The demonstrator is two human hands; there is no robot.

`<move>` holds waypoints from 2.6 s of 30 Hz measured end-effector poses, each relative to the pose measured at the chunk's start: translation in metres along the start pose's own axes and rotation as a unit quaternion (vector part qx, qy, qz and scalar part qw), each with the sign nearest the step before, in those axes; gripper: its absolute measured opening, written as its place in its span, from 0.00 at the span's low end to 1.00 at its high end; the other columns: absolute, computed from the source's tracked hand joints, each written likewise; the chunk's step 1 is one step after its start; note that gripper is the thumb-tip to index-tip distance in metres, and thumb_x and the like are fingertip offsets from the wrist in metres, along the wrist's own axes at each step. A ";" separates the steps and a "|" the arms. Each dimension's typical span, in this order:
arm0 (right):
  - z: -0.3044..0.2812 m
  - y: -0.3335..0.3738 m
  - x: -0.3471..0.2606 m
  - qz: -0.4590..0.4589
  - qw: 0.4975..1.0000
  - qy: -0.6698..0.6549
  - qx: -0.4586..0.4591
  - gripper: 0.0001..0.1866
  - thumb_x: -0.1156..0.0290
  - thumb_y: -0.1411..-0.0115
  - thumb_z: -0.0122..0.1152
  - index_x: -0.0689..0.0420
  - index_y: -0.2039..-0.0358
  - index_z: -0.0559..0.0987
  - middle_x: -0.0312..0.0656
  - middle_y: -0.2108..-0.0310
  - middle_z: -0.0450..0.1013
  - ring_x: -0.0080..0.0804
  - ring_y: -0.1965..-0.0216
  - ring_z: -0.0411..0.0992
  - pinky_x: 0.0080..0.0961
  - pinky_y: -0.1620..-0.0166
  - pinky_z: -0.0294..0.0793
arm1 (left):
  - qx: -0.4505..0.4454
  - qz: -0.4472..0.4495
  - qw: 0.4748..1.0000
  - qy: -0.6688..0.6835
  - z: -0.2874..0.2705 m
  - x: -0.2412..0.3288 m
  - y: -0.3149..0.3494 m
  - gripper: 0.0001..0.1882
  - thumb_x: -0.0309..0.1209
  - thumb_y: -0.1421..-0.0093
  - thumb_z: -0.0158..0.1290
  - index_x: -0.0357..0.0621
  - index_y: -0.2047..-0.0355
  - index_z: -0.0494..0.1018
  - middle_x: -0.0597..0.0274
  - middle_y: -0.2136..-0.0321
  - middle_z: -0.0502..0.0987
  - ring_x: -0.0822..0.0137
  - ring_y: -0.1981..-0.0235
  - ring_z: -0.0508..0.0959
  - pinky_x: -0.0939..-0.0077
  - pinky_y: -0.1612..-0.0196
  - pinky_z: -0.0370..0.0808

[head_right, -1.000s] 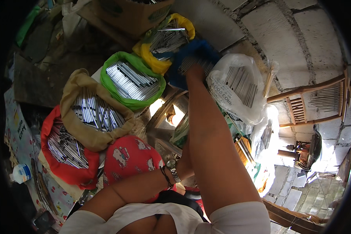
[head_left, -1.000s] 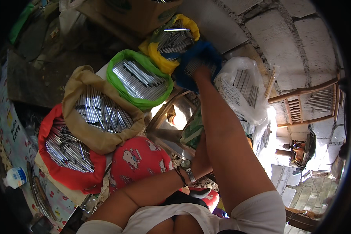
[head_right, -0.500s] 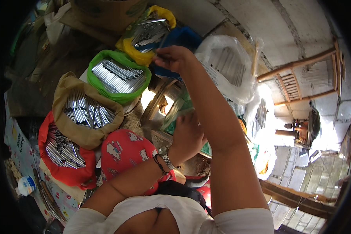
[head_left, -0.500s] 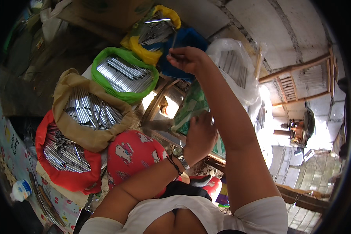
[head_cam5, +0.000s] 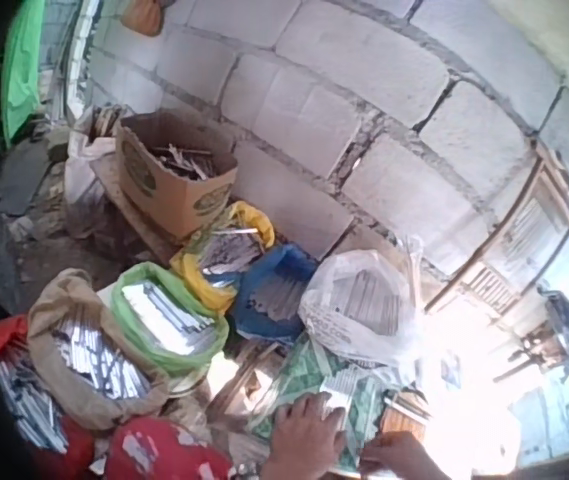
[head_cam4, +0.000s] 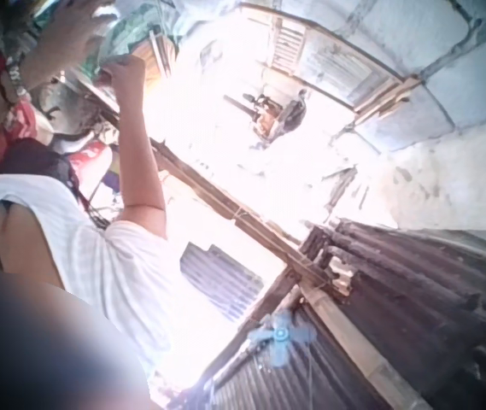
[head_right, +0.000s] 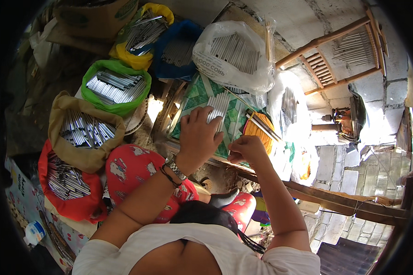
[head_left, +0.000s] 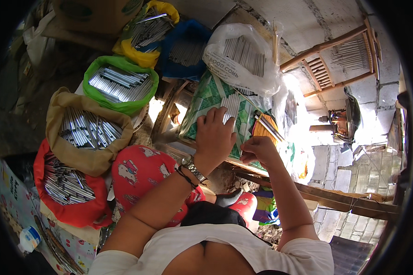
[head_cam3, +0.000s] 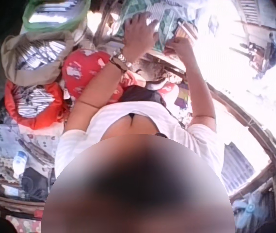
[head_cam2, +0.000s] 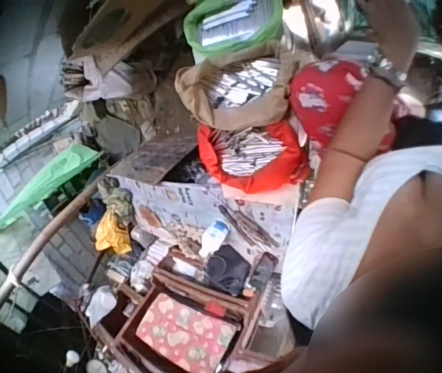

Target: The person gathers metal rods from a table, aligns them into a bundle, and secures the bundle with a rubber band. The person then places the finished bundle aside and repeats the process with additional rods.

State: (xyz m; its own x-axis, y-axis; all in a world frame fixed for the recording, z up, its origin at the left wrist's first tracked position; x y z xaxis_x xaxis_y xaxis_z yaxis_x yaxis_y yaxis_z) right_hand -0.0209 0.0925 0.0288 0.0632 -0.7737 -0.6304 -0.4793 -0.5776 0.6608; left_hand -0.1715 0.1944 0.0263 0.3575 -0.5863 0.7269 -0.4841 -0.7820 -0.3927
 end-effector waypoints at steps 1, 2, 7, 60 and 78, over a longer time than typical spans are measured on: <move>0.002 -0.005 0.000 -0.013 1.000 0.004 -0.014 0.09 0.76 0.44 0.63 0.71 0.69 0.77 0.48 0.77 0.77 0.33 0.77 0.79 0.24 0.75 0.83 | 0.003 0.004 1.000 -0.007 0.000 0.000 0.000 0.19 0.39 0.50 0.61 0.47 0.58 0.77 0.59 0.52 0.69 0.57 0.47 0.66 0.57 0.48 0.61; 0.001 -0.011 0.000 -0.013 1.000 0.014 -0.011 0.09 0.76 0.44 0.64 0.71 0.69 0.77 0.48 0.77 0.77 0.33 0.77 0.79 0.25 0.75 0.83 | 0.000 0.004 1.000 -0.009 0.000 0.001 0.000 0.19 0.40 0.50 0.61 0.47 0.58 0.78 0.59 0.52 0.69 0.57 0.47 0.66 0.57 0.48 0.61; 0.013 -0.017 -0.016 -0.057 0.997 0.049 -0.022 0.10 0.75 0.44 0.62 0.71 0.67 0.78 0.47 0.76 0.77 0.33 0.77 0.79 0.25 0.75 0.82 | 0.000 -0.006 1.000 -0.015 -0.001 0.000 -0.001 0.22 0.43 0.51 0.62 0.47 0.58 0.78 0.59 0.51 0.69 0.57 0.47 0.66 0.57 0.48 0.61; -0.018 -0.060 -0.087 -0.192 0.924 0.249 0.216 0.11 0.72 0.43 0.61 0.68 0.64 0.79 0.44 0.80 0.76 0.27 0.83 0.76 0.21 0.81 0.75 | 0.002 -0.009 1.000 -0.028 0.001 0.000 -0.001 0.23 0.43 0.53 0.64 0.48 0.58 0.77 0.60 0.50 0.69 0.58 0.47 0.66 0.59 0.50 0.61; 0.292 -0.096 -0.217 -0.494 0.737 0.448 -0.105 0.10 0.73 0.48 0.61 0.59 0.64 0.82 0.51 0.70 0.78 0.46 0.65 0.78 0.37 0.60 0.78 | 0.064 -0.019 0.994 0.082 0.016 -0.010 0.013 0.26 0.41 0.44 0.57 0.42 0.48 0.70 0.54 0.48 0.71 0.54 0.41 0.63 0.50 0.45 0.61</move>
State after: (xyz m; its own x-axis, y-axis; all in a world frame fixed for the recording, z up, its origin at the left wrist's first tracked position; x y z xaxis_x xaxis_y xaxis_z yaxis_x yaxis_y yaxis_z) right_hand -0.2439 0.3916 -0.0169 0.8890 0.2457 -0.3864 0.3296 -0.9292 0.1675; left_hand -0.1686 0.1871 0.0048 0.2337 -0.5219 0.8204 -0.3630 -0.8296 -0.4243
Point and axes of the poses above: each hand's wrist, its own y-axis away from the middle knuckle, its own z-axis out of the palm, x = y × z, the point moved 7 cm from there along -y, towards the middle knuckle
